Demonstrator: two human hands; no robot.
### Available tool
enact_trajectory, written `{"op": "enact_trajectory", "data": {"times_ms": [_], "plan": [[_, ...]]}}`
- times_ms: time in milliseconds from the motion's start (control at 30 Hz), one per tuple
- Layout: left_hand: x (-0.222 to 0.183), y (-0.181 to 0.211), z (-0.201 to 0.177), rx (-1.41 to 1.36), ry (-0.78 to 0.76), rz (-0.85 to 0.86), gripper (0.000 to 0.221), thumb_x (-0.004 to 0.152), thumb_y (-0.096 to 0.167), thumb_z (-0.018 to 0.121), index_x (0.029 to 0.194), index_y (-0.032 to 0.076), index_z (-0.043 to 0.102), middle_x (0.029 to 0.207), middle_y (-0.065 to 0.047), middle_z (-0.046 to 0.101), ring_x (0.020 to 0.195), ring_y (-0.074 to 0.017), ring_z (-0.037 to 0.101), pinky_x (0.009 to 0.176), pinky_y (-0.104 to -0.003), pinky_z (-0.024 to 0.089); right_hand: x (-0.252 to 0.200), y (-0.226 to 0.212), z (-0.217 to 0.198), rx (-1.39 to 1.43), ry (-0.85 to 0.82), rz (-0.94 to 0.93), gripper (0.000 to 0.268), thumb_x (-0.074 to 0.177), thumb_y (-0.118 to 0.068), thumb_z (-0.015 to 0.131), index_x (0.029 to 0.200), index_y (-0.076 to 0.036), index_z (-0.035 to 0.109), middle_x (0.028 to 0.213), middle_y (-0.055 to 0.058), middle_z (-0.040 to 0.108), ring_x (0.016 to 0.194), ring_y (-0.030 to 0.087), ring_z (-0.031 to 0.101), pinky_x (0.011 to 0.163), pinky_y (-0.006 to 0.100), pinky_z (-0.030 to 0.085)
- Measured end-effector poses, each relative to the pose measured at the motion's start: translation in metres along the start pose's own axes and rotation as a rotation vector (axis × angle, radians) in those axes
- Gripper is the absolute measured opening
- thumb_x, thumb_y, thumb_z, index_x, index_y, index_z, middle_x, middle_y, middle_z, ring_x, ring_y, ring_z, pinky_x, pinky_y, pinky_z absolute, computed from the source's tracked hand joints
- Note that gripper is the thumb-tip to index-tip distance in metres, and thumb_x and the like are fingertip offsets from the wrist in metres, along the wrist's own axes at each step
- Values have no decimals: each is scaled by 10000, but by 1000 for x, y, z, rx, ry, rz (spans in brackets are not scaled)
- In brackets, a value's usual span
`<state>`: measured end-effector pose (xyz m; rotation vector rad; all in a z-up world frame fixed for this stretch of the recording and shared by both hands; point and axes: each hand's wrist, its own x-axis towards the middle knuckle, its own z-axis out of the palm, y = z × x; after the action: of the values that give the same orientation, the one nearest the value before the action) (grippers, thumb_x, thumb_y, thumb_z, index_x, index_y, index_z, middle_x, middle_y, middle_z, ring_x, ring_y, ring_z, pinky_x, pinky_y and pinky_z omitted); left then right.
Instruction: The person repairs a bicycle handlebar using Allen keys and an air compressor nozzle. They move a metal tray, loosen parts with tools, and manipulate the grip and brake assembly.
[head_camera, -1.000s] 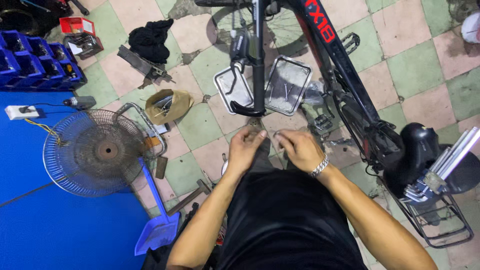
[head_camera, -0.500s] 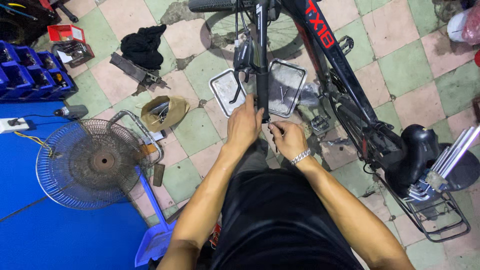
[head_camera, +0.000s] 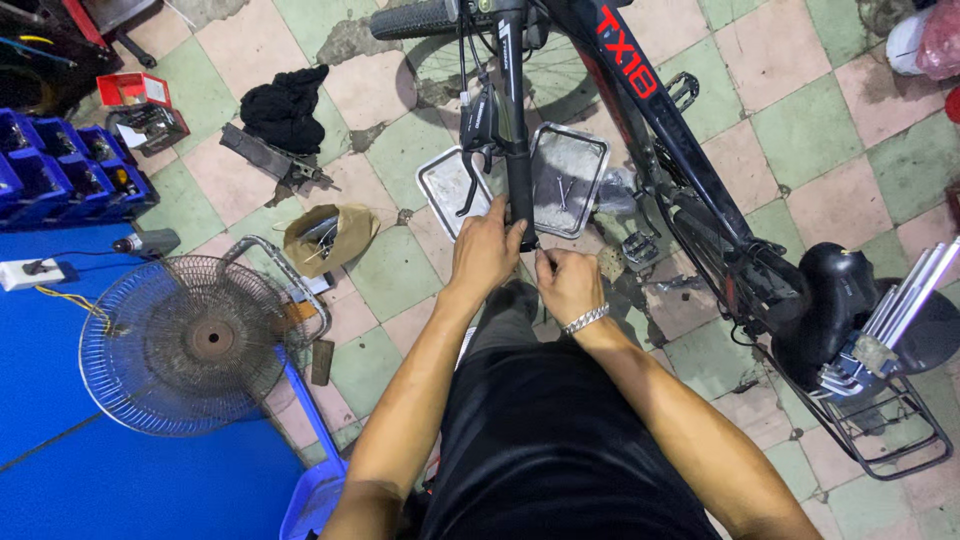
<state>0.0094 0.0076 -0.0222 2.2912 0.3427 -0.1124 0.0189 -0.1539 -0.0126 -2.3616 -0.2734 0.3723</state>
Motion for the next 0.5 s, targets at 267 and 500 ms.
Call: {"op": "enact_trajectory", "data": {"times_ms": [267,500], "plan": [[3,-5,-2,18,-9,4,537,949,231,680,1371,-64,529,882,-250,716,843,-458,643,799,-520,494,-1,10,13,312,-190,318,326,968,-215,672,931,98,755,678,122,730,625,212,773,541,313,568],[3,-2,-2,-15,-18,-2,519,944,233,677,1354,-50,533,879,-231,716,831,-450,650,787,-518,495,2,38,51,1102,-183,629,414,1000,-239,657,1008,173,691,846,239,737,679,303,753,641,368,642]]}}
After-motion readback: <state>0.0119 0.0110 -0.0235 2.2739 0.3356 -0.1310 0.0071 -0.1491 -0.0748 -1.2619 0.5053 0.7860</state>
